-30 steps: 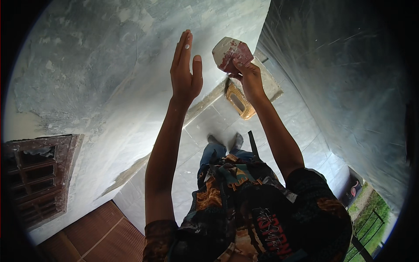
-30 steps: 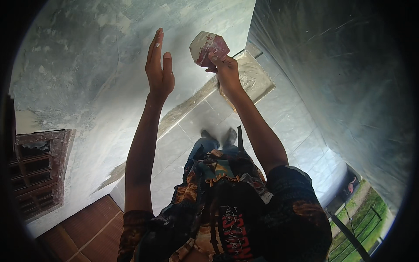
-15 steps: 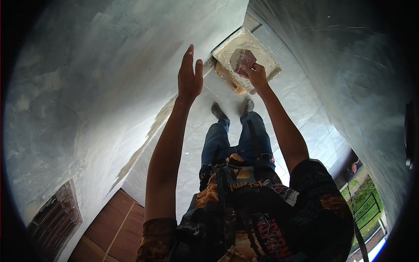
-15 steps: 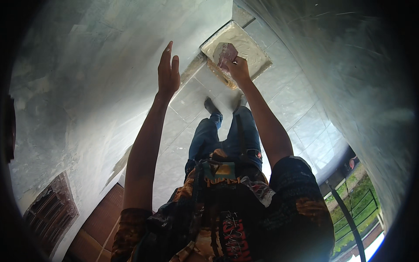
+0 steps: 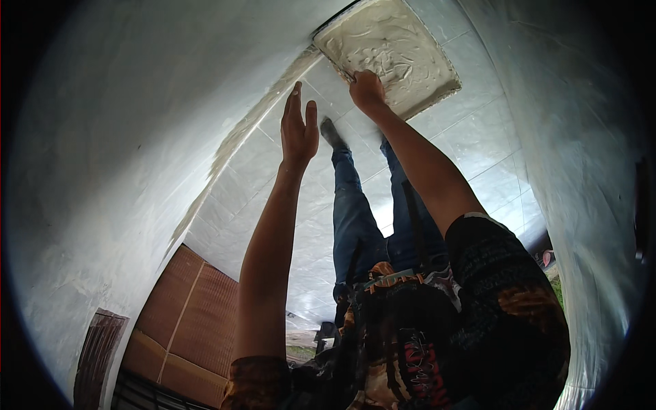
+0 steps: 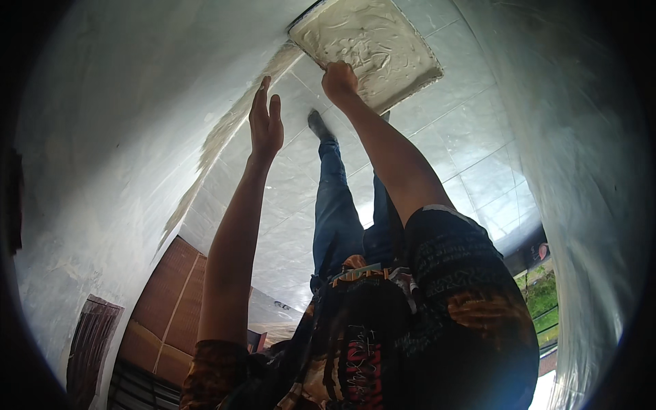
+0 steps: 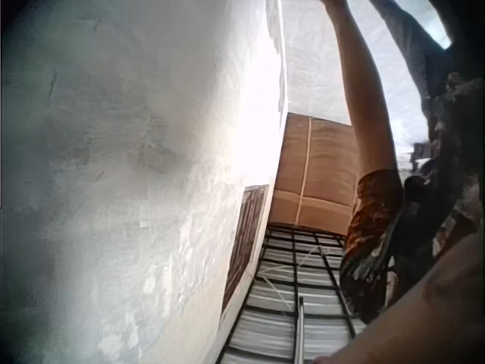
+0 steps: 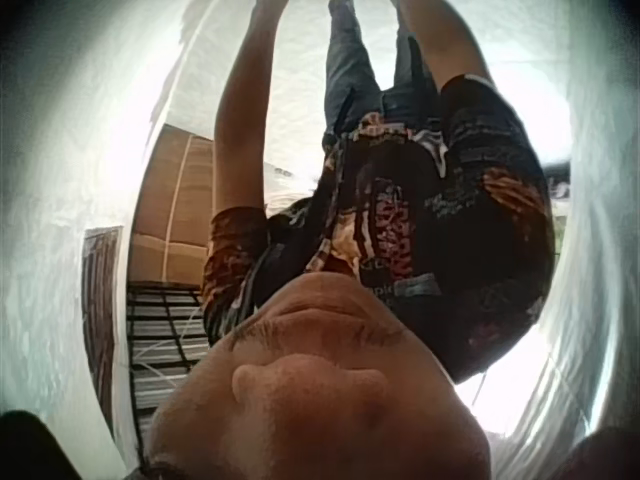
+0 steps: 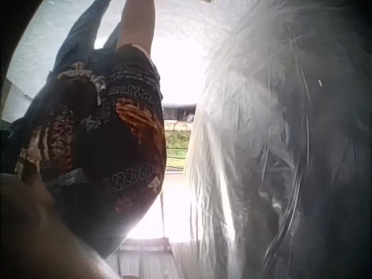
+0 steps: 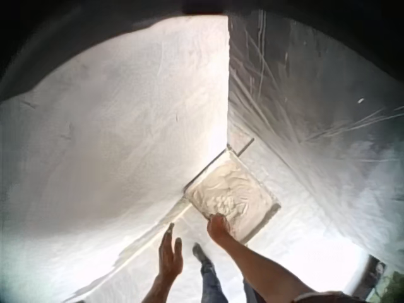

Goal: The person applies wall filler to a damaged section of a wall using a putty knife.

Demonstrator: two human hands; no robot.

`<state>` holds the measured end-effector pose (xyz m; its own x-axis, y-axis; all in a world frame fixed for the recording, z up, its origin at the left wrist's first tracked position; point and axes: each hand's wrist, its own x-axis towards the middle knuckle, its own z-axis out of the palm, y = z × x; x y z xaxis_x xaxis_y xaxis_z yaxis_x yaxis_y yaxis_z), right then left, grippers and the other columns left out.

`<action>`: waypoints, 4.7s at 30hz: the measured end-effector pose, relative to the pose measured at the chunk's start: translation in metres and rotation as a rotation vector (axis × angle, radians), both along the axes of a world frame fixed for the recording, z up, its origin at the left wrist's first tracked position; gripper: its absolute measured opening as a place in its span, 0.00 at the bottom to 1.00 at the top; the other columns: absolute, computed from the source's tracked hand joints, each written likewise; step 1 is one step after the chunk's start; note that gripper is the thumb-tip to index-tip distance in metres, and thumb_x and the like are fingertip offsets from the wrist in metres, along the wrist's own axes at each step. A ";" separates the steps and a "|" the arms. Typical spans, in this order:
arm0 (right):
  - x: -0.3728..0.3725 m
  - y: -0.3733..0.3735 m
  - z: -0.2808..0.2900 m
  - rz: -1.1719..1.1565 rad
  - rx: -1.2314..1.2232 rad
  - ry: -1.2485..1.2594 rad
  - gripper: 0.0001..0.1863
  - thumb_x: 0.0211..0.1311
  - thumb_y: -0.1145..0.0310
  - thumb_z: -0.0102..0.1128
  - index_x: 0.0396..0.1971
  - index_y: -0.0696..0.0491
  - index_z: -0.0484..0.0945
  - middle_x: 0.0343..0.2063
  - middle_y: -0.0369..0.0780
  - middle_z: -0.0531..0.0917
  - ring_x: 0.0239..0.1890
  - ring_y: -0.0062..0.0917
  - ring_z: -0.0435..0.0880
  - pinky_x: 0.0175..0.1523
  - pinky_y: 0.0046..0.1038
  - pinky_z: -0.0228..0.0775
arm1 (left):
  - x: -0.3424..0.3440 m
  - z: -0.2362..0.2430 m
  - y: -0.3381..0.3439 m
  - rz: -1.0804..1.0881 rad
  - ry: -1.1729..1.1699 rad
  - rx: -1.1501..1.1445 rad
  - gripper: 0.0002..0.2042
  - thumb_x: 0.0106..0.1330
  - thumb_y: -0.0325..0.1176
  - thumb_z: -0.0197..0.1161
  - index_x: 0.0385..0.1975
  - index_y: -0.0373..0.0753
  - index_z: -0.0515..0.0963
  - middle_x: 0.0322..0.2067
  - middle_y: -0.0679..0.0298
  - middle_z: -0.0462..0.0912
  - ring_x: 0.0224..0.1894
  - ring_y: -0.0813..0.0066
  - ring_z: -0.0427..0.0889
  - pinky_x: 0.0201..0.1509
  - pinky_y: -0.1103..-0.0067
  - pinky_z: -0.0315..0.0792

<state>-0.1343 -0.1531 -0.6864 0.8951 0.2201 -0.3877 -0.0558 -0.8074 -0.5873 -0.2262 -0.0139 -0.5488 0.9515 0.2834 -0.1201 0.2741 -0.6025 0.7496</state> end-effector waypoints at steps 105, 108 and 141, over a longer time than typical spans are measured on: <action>0.151 -0.016 -0.092 0.450 0.365 0.422 0.22 0.65 0.66 0.56 0.60 0.45 0.75 0.29 0.41 0.85 0.27 0.28 0.86 0.43 0.34 0.83 | -0.050 -0.028 -0.032 0.121 0.181 -0.072 0.26 0.77 0.40 0.47 0.67 0.27 0.63 0.66 0.42 0.68 0.71 0.47 0.63 0.74 0.62 0.57; 0.134 -0.014 -0.062 0.343 0.614 0.678 0.21 0.66 0.67 0.58 0.59 0.46 0.75 0.35 0.39 0.85 0.32 0.25 0.86 0.48 0.36 0.83 | -0.063 -0.019 -0.019 0.151 0.200 -0.042 0.26 0.77 0.41 0.47 0.67 0.27 0.63 0.66 0.42 0.67 0.72 0.48 0.63 0.74 0.62 0.57; -0.113 0.076 0.458 0.273 1.527 0.339 0.17 0.65 0.80 0.51 0.54 0.60 0.74 0.41 0.43 0.84 0.37 0.24 0.87 0.35 0.25 0.86 | -0.197 0.347 0.123 0.294 -0.947 0.294 0.27 0.75 0.36 0.48 0.69 0.27 0.58 0.68 0.42 0.65 0.72 0.47 0.62 0.74 0.61 0.56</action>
<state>-0.2476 -0.0767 -0.2282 0.6866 0.7058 0.1744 -0.3055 0.4978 -0.8117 -0.4236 0.1088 -0.2014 0.5088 0.4167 0.7533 -0.1856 -0.8014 0.5686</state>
